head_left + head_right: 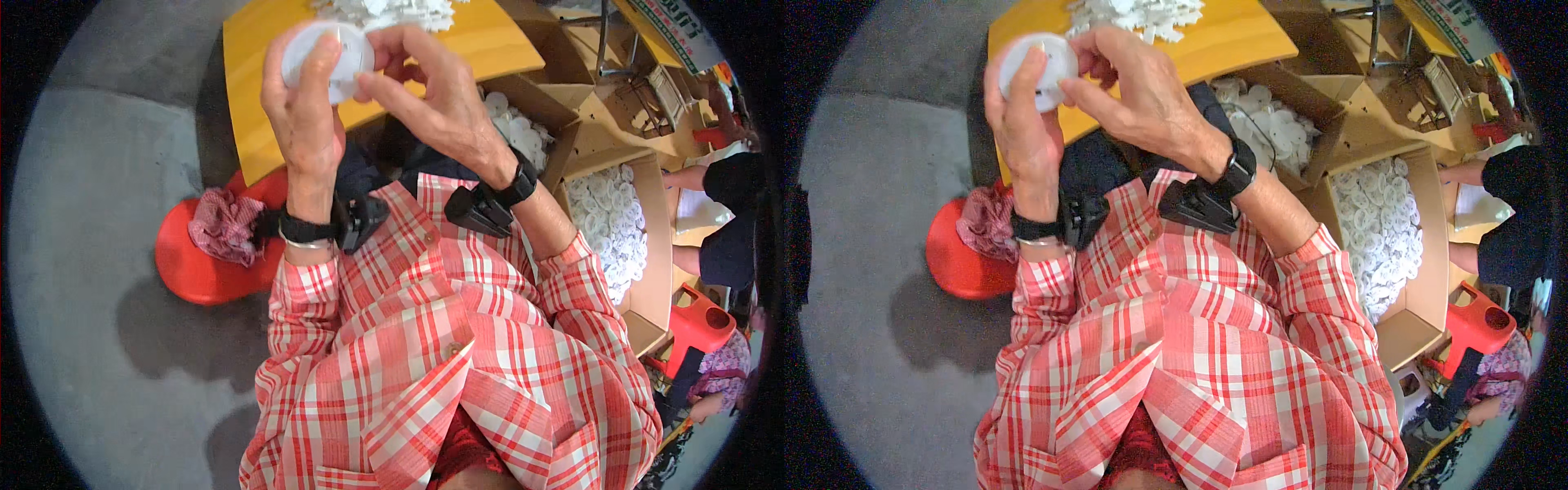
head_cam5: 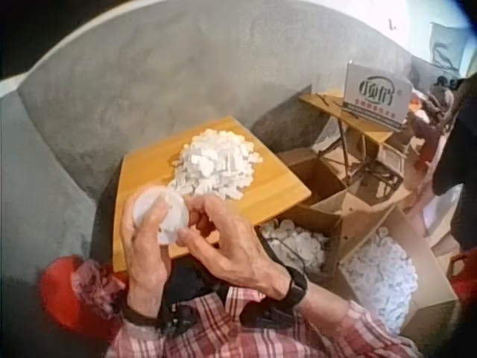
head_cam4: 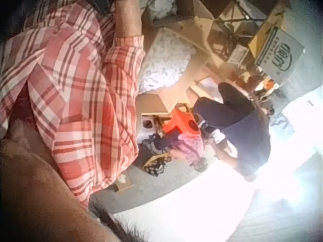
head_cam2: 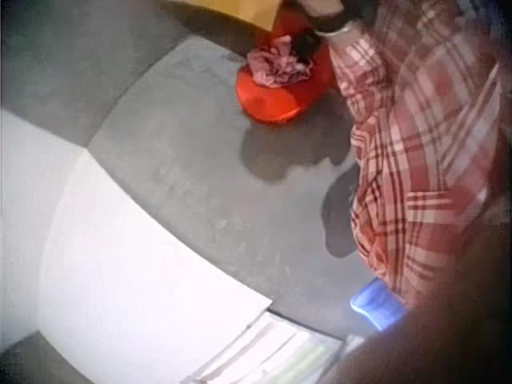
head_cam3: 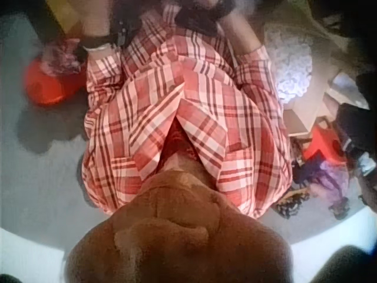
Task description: Assembling and sorting small white plastic circular components into boxes.
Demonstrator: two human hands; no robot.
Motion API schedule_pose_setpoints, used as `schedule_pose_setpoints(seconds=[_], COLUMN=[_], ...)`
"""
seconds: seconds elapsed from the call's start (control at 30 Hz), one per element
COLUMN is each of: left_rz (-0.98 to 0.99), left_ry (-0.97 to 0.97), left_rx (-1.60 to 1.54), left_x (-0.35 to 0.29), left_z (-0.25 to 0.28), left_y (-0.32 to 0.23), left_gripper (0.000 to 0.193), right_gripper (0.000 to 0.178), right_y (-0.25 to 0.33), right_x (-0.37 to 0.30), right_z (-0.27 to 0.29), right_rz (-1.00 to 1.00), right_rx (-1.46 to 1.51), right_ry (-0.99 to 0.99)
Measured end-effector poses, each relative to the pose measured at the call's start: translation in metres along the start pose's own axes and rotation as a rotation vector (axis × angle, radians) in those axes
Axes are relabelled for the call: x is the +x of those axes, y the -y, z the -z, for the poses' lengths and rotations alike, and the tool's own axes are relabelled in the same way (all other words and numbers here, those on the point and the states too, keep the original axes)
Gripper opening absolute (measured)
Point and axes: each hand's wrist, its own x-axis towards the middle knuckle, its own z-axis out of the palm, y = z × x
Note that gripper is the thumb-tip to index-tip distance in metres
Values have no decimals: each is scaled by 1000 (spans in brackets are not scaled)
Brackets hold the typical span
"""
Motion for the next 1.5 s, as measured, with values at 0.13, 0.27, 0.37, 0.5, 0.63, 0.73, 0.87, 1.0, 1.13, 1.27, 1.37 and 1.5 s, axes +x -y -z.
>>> schedule_pose_setpoints(seconds=[0.13, 0.27, 0.37, 0.5, 0.63, 0.73, 0.87, 1.0, 1.13, 1.27, 1.37, 1.5], left_rz=[-10, 235, 270, 237, 420, 331, 106, -12, 84, 133, 124, 236], left_ry=[12, 83, 105, 166, 319, 238, 30, 16, 130, 126, 89, -71], left_rx=[29, -52, 102, 325, 371, 469, 975, 1235, 1346, 1315, 1241, 1036], left_x=[4, 2, -7, -15, -21, 0, 50, 79, 83, 83, 77, 43], left_z=[-5, -3, -1, -1, 6, 35, 91, 113, 106, 111, 107, 107], left_y=[4, 9, 21, 43, 43, 56, 64, 82, 87, 91, 89, 67], left_gripper=[23, 21, 22, 23, 30, 40, 59, 64, 68, 70, 69, 60], right_gripper=[29, 26, 21, 18, 13, 14, 7, 13, 14, 22, 30, 34], right_y=[-10, -22, -19, -20, -33, -50, -86, -154, -188, -181, -187, -144], right_x=[-1, -4, -16, -33, -54, -77, -140, -239, -289, -272, -277, -202], right_z=[-2, 4, 4, 13, 45, 105, 170, 217, 207, 192, 210, 203], right_rz=[27, -179, -347, -536, -623, -677, -807, -1201, -1265, -1421, -1466, -915], right_rx=[44, 148, 312, 379, 231, 152, 263, -57, -66, -45, -188, -919], right_ry=[-76, -46, -56, -88, -76, -271, -702, -496, -413, -271, -41, -200])
